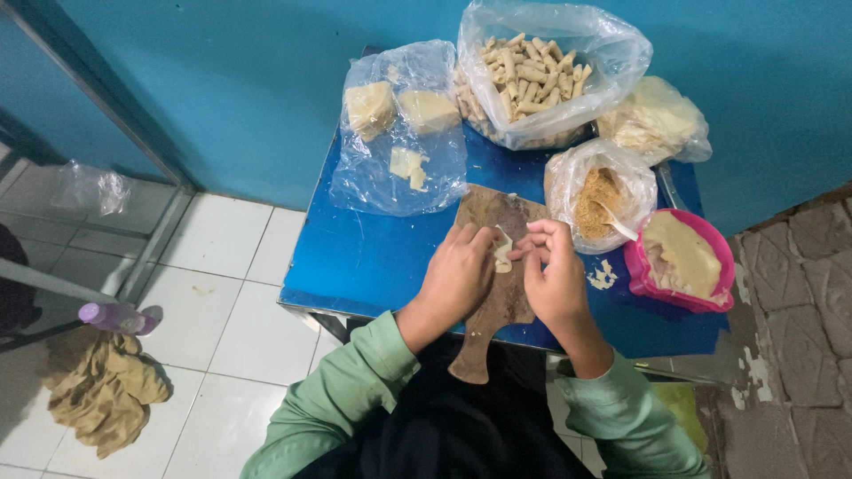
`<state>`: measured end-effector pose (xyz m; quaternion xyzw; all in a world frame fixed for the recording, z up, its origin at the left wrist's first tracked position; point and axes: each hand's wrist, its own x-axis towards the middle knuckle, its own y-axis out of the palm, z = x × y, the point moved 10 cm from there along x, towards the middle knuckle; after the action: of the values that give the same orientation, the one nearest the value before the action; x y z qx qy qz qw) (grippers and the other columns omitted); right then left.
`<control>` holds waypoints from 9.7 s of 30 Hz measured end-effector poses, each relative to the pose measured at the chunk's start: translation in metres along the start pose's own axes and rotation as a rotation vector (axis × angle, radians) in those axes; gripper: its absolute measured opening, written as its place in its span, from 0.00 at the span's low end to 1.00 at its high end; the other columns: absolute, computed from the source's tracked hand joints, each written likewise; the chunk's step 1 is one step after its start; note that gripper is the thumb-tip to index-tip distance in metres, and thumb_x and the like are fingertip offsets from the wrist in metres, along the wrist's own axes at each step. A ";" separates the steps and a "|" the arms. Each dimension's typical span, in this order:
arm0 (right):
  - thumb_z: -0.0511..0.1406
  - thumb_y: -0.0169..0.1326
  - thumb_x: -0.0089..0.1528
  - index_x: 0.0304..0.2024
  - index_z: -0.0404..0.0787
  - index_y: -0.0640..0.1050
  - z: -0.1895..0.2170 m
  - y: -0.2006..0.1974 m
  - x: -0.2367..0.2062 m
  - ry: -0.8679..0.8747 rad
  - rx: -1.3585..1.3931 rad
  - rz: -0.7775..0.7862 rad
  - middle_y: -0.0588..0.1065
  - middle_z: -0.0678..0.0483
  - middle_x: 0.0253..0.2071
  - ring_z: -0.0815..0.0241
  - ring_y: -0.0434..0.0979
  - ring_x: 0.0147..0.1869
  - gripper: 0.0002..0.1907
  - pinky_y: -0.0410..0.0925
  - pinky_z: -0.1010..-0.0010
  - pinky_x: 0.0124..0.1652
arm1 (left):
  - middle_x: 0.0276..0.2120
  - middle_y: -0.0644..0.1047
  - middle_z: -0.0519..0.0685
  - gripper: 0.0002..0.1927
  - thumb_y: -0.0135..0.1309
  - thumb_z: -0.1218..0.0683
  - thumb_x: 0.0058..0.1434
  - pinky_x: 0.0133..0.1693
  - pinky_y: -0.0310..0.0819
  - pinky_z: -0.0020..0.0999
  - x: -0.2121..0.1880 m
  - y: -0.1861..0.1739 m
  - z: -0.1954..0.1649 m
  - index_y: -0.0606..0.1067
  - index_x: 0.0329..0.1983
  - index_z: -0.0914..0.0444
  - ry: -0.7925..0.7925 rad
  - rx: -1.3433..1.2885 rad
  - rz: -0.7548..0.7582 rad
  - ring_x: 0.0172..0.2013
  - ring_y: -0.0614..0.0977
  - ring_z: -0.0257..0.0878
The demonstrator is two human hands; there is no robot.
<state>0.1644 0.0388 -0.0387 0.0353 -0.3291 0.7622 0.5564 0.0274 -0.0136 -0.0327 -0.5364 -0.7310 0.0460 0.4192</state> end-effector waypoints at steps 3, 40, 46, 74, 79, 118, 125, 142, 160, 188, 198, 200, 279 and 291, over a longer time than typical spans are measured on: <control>0.22 0.46 0.68 0.55 0.31 0.65 0.006 0.002 0.002 -0.001 -0.042 0.003 0.77 0.46 0.39 0.60 0.85 0.42 0.14 0.73 0.73 0.41 | 0.38 0.76 0.55 0.13 0.54 0.62 0.55 0.41 0.72 0.49 0.000 0.004 -0.002 0.77 0.44 0.60 0.044 0.092 0.045 0.43 0.76 0.56; 0.35 0.59 0.59 0.37 0.41 0.78 0.003 0.014 0.026 -0.187 -0.403 0.222 0.77 0.53 0.35 0.48 0.74 0.44 0.05 0.67 0.59 0.47 | 0.29 0.79 0.61 0.03 0.55 0.60 0.57 0.39 0.74 0.55 0.028 0.034 0.040 0.75 0.34 0.64 0.036 0.031 0.177 0.35 0.80 0.62; 0.38 0.61 0.58 0.38 0.42 0.81 0.015 0.019 0.014 -0.302 -0.527 0.239 0.77 0.50 0.38 0.46 0.73 0.47 0.08 0.65 0.56 0.47 | 0.31 0.78 0.60 0.08 0.59 0.57 0.54 0.40 0.75 0.52 0.022 0.043 0.037 0.74 0.32 0.66 0.167 0.110 0.241 0.36 0.81 0.60; 0.38 0.59 0.61 0.36 0.46 0.83 0.012 0.015 0.034 -0.279 -0.590 0.147 0.78 0.53 0.38 0.46 0.72 0.49 0.05 0.64 0.56 0.48 | 0.28 0.78 0.60 0.04 0.56 0.61 0.50 0.38 0.78 0.52 0.041 0.019 0.027 0.76 0.30 0.62 0.272 0.047 0.086 0.33 0.82 0.61; 0.36 0.56 0.62 0.38 0.47 0.83 0.020 0.015 0.031 -0.318 -0.574 0.128 0.79 0.57 0.41 0.50 0.74 0.52 0.05 0.63 0.57 0.49 | 0.28 0.79 0.60 0.07 0.58 0.59 0.53 0.37 0.77 0.54 0.042 0.040 0.051 0.77 0.35 0.63 0.093 0.119 0.278 0.32 0.82 0.61; 0.26 0.56 0.77 0.55 0.25 0.77 0.000 -0.174 -0.049 -0.062 -0.031 -0.615 0.80 0.43 0.45 0.59 0.82 0.45 0.07 0.74 0.75 0.43 | 0.55 0.72 0.55 0.30 0.55 0.35 0.61 0.61 0.56 0.62 0.008 0.027 -0.014 0.74 0.58 0.60 0.294 0.181 0.418 0.56 0.70 0.54; 0.25 0.51 0.79 0.51 0.26 0.72 -0.036 -0.205 -0.089 -0.360 -0.305 -0.821 0.76 0.42 0.48 0.52 0.78 0.43 0.04 0.78 0.65 0.48 | 0.62 0.71 0.53 0.29 0.58 0.37 0.61 0.63 0.51 0.65 0.013 0.028 -0.017 0.74 0.58 0.58 0.248 0.111 0.441 0.65 0.66 0.53; 0.29 0.65 0.56 0.49 0.42 0.80 -0.028 -0.064 -0.066 -0.507 -0.225 0.064 0.78 0.53 0.52 0.55 0.83 0.51 0.18 0.76 0.66 0.50 | 0.55 0.76 0.44 0.20 0.64 0.45 0.63 0.64 0.53 0.61 0.018 0.027 -0.008 0.77 0.56 0.54 0.227 -0.030 0.366 0.63 0.74 0.44; 0.24 0.62 0.62 0.57 0.38 0.75 0.092 -0.071 0.033 -0.773 -0.647 -0.234 0.77 0.45 0.57 0.43 0.81 0.56 0.21 0.75 0.55 0.53 | 0.38 0.77 0.51 0.08 0.54 0.52 0.66 0.45 0.69 0.47 0.005 -0.063 0.050 0.76 0.37 0.61 -0.120 0.384 0.240 0.42 0.78 0.50; 0.26 0.59 0.56 0.55 0.40 0.79 0.090 0.018 0.025 -0.620 -0.276 0.213 0.76 0.50 0.50 0.48 0.78 0.56 0.23 0.71 0.60 0.53 | 0.47 0.76 0.62 0.18 0.49 0.58 0.53 0.47 0.75 0.49 0.138 -0.053 0.099 0.76 0.46 0.68 0.192 0.815 0.042 0.49 0.79 0.58; 0.28 0.59 0.57 0.54 0.40 0.79 0.087 0.012 0.026 -0.625 -0.288 0.207 0.76 0.51 0.47 0.49 0.77 0.54 0.21 0.71 0.60 0.51 | 0.33 0.80 0.62 0.07 0.52 0.57 0.56 0.39 0.77 0.53 0.188 -0.065 0.122 0.78 0.31 0.65 -0.005 0.651 0.059 0.36 0.82 0.60; 0.29 0.59 0.56 0.54 0.40 0.80 0.086 0.013 0.025 -0.616 -0.276 0.225 0.76 0.51 0.47 0.49 0.77 0.54 0.21 0.71 0.60 0.51 | 0.33 0.80 0.62 0.08 0.54 0.55 0.56 0.39 0.77 0.54 0.189 -0.067 0.129 0.79 0.32 0.64 -0.097 0.634 0.088 0.36 0.82 0.61; 0.29 0.66 0.53 0.49 0.37 0.76 0.033 -0.009 0.079 -0.351 -0.455 -0.119 0.76 0.44 0.46 0.44 0.74 0.50 0.22 0.67 0.57 0.49 | 0.56 0.77 0.55 0.22 0.41 0.48 0.77 0.58 0.76 0.39 0.033 0.113 0.116 0.67 0.66 0.67 -0.865 -1.572 0.302 0.52 0.82 0.41; 0.29 0.60 0.62 0.40 0.35 0.79 0.020 0.004 0.079 -0.226 -0.247 0.000 0.78 0.47 0.40 0.50 0.78 0.45 0.05 0.70 0.65 0.43 | 0.56 0.76 0.50 0.24 0.38 0.44 0.76 0.59 0.72 0.36 0.033 0.113 0.110 0.66 0.66 0.63 -0.832 -1.593 0.306 0.55 0.78 0.38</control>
<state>0.1255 0.0925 0.0080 0.0523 -0.4807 0.7071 0.5160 0.0360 0.1036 -0.1433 -0.6984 -0.5597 -0.2277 -0.3836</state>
